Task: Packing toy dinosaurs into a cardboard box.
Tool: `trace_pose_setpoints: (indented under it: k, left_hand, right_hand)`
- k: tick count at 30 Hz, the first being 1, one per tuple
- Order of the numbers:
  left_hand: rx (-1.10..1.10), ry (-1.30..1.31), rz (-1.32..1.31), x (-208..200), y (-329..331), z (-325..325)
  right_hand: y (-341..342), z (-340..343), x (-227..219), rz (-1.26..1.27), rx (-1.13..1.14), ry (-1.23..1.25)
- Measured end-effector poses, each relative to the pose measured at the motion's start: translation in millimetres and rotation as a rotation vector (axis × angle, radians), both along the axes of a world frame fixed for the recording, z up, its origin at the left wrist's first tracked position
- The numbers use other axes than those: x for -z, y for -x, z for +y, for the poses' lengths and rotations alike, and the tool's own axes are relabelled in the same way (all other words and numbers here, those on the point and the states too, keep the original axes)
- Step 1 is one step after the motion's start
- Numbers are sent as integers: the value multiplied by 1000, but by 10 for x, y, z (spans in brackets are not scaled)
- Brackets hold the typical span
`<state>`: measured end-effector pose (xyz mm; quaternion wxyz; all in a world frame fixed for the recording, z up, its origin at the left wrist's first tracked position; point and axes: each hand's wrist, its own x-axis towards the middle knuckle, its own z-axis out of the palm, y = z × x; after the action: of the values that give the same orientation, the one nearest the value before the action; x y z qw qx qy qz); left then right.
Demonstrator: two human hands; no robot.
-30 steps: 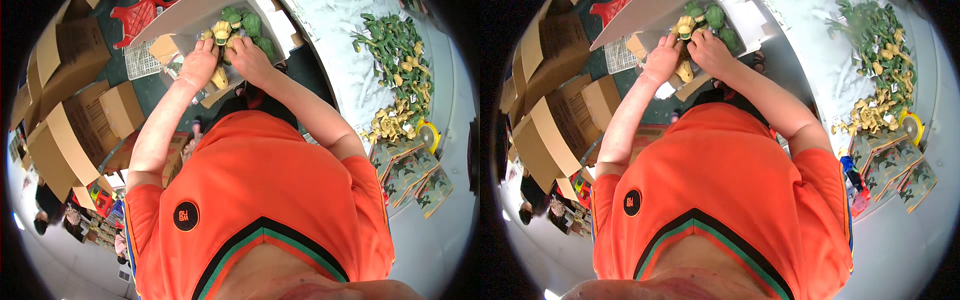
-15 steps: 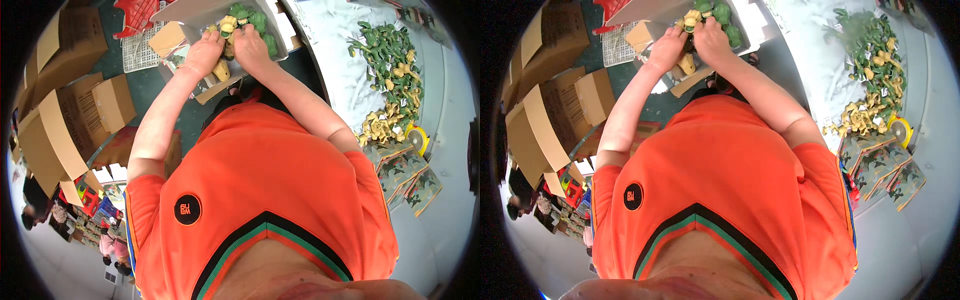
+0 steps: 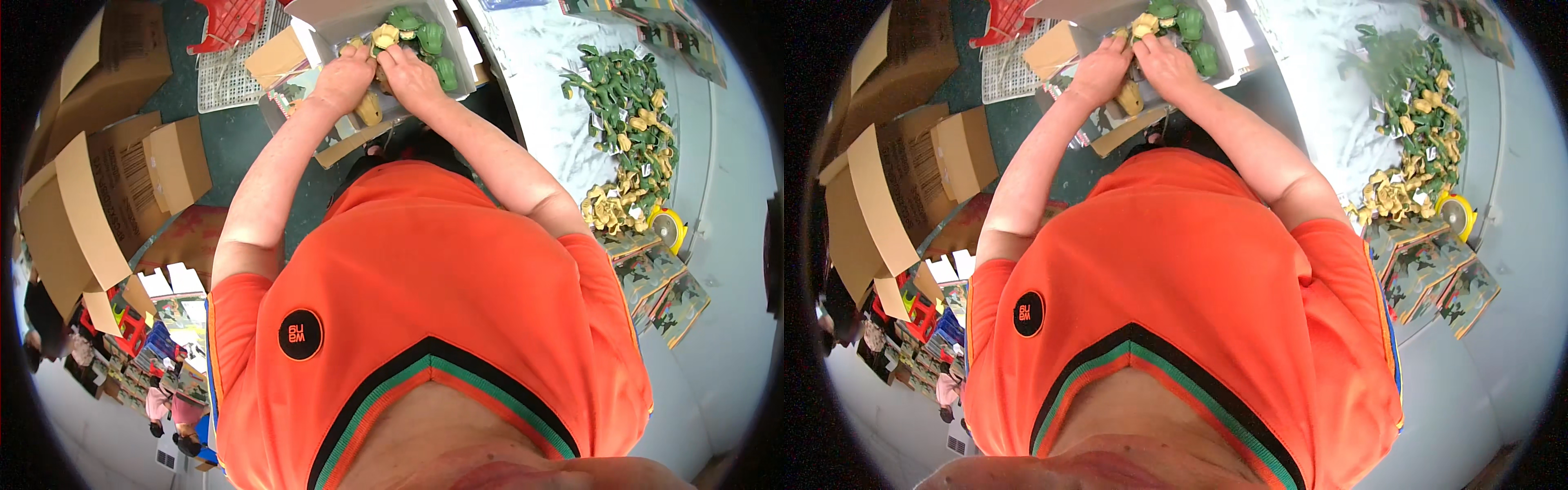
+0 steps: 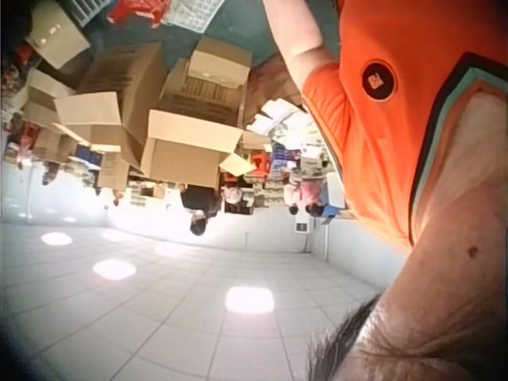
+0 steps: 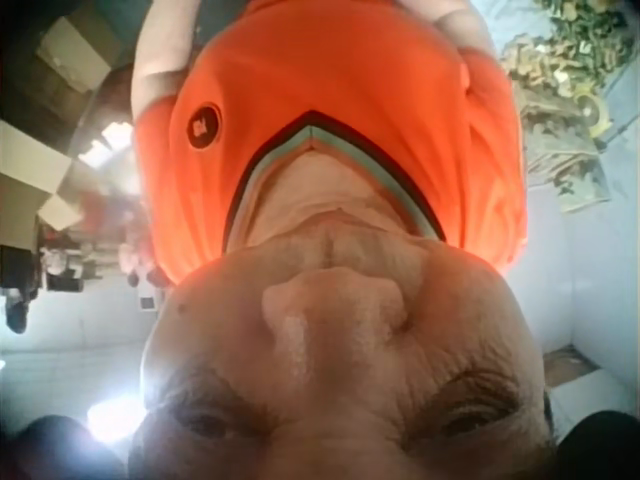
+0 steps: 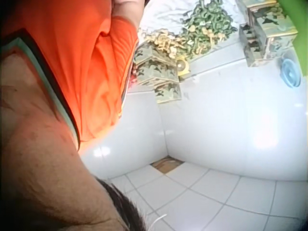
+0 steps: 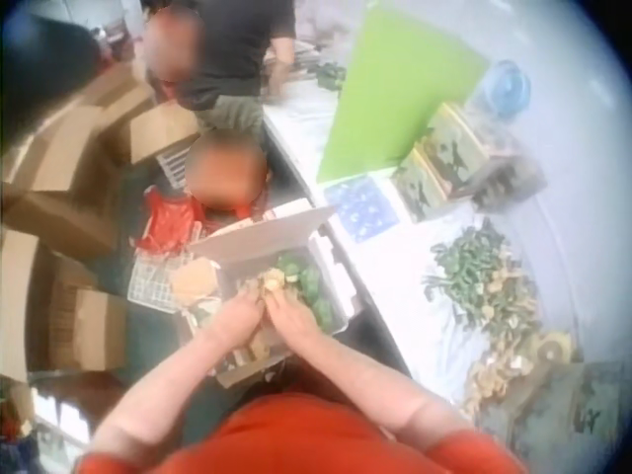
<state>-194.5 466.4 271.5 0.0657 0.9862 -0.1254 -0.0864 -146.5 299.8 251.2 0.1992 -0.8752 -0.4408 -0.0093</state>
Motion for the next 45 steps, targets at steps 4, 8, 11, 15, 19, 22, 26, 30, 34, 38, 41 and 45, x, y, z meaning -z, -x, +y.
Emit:
trace_pose_setpoints:
  k: [4, 8, 11, 15, 19, 22, 26, 30, 34, 38, 41, 45]
  left_hand:
    - [-1, -62, 28, -68, 6, -15]
    - [-28, -104, -123, -100, 86, -55]
    - [-82, -114, -129, -144, 159, -81]
    - [-128, -58, -236, -146, 262, -111]
    - [-209, 65, -336, -249, 412, -151]
    - [-486, 264, -442, -199, 590, -179]
    - [-701, 355, -470, -63, 742, -268]
    - [-911, 737, -314, -20, 788, -407]
    - [-935, 671, -266, -22, 834, -464]
    - [-947, 466, -233, -99, 923, -636]
    - [-967, 382, -209, -165, 985, -674]
    - [-879, 264, -244, -217, 995, -658]
  right_hand:
    - [31, -37, -6, -17, -24, -25]
    - [-19, -54, 43, 26, -51, -39]
    - [99, -74, 37, 122, -5, -74]
    - [100, -181, -86, 109, -16, -179]
    - [-57, -218, -204, 70, 20, -251]
    - [-295, -159, -193, -59, -10, -287]
    - [-431, -237, 22, -223, -178, -124]
    - [-426, -255, -15, -147, -217, -203]
    - [-478, -188, 26, -80, -218, -212]
    - [-421, -225, 112, -17, -239, -180]
    - [-437, -241, 137, 20, -270, -246]
    - [-489, -233, 123, 2, -195, -258]
